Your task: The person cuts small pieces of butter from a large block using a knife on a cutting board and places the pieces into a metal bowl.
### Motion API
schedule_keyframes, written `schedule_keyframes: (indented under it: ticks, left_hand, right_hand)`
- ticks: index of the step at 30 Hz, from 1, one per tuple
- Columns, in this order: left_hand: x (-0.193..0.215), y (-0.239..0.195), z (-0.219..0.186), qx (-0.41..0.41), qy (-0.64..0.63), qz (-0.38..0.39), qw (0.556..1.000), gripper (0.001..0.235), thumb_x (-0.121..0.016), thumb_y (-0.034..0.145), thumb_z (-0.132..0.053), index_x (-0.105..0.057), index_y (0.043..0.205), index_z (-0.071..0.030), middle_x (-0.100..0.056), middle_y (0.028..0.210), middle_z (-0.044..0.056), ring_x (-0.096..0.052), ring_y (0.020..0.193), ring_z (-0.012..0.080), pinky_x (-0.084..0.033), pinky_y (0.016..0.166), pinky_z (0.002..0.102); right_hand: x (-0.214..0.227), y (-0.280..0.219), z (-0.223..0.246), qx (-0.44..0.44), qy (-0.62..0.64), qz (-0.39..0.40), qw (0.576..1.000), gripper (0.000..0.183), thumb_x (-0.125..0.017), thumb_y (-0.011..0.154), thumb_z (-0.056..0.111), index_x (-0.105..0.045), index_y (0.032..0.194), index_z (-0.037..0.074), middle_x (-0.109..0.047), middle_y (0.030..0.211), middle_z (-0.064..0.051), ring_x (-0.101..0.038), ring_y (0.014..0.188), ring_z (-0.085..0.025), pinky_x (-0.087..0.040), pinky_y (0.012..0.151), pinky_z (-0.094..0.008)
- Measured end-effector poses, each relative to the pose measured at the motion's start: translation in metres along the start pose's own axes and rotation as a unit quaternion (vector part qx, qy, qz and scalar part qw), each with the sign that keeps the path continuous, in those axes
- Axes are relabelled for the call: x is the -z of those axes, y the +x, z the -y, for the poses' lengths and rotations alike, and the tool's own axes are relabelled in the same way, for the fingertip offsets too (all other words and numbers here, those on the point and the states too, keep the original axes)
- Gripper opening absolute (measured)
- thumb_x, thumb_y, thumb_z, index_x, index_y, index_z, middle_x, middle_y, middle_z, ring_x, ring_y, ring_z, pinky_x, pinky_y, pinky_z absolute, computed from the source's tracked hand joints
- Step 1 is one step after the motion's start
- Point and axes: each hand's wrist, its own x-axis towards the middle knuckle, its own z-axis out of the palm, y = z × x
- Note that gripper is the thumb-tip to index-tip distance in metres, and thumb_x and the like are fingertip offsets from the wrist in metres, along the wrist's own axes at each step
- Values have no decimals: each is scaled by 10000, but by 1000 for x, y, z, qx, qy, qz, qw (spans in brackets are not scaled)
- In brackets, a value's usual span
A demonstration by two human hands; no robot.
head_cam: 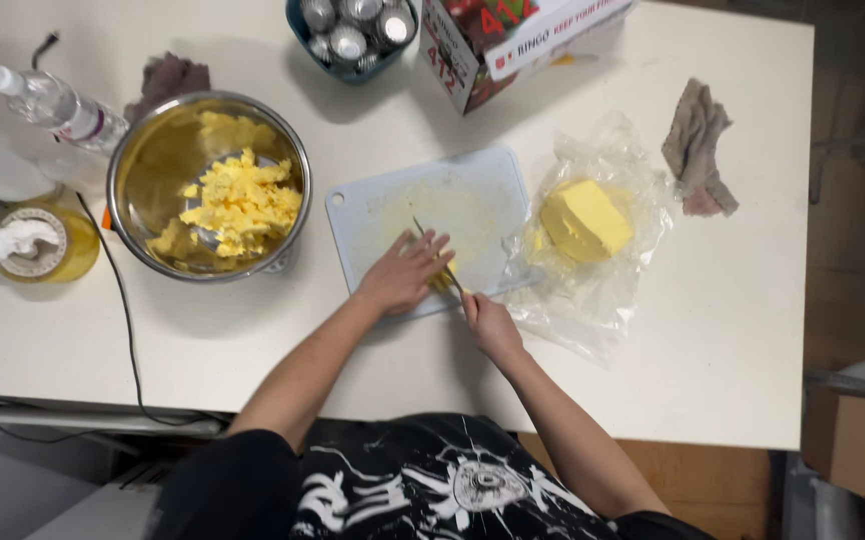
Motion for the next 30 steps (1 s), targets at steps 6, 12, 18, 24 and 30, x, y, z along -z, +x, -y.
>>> schedule_keyframes:
  ticks: [6,12,18,24,30]
  left_hand:
    - [0,2,-8,14,-9,-28,999,803,-621,886,-316,-270,1600,-203,-184,1696,63,-149,1559,270,-103,1256,512]
    - [0,14,-13,30,22,-33,999,785,-594,909,-290,-268,1617,-202,-186,1708,37,-158,1568,250,-116,1261,505]
    - [5,23,-18,35,-13,-13,999,813,-599,889,-316,-248,1611,-192,-161,1703,50,-139,1566,260,-105,1256,499]
    - [-2,20,-19,38,-33,-22,998,756,-554,932,-284,-259,1617,-160,-181,1708,70,-153,1567,269,-90,1268,517]
    - [-69,3,-29,246,-349,-379,821,621,-418,1055,-210,-266,1635,-48,-188,1734,165,-156,1618,349,-90,1312,513]
  right_hand:
    - [7,4,-6,31,-18,-14,999,463,-471,1033,433,-693,997,28,-692,871,-283,-658,864,-496,-510,784,-562]
    - [10,14,-15,36,-5,-17,999,457,-467,1040,421,-682,999,21,-678,827,-297,-652,827,-504,-504,759,-569]
    - [15,25,-23,42,4,1,999,487,-458,1051,423,-683,949,3,-678,832,-303,-644,842,-503,-493,761,-553]
    - [21,19,-24,91,67,-14,993,518,-452,1068,440,-682,901,7,-702,740,-199,-675,691,-367,-523,684,-465]
    - [53,13,-24,-121,310,116,936,567,-347,1086,510,-537,806,55,-482,574,-28,-432,404,-144,-390,381,-327]
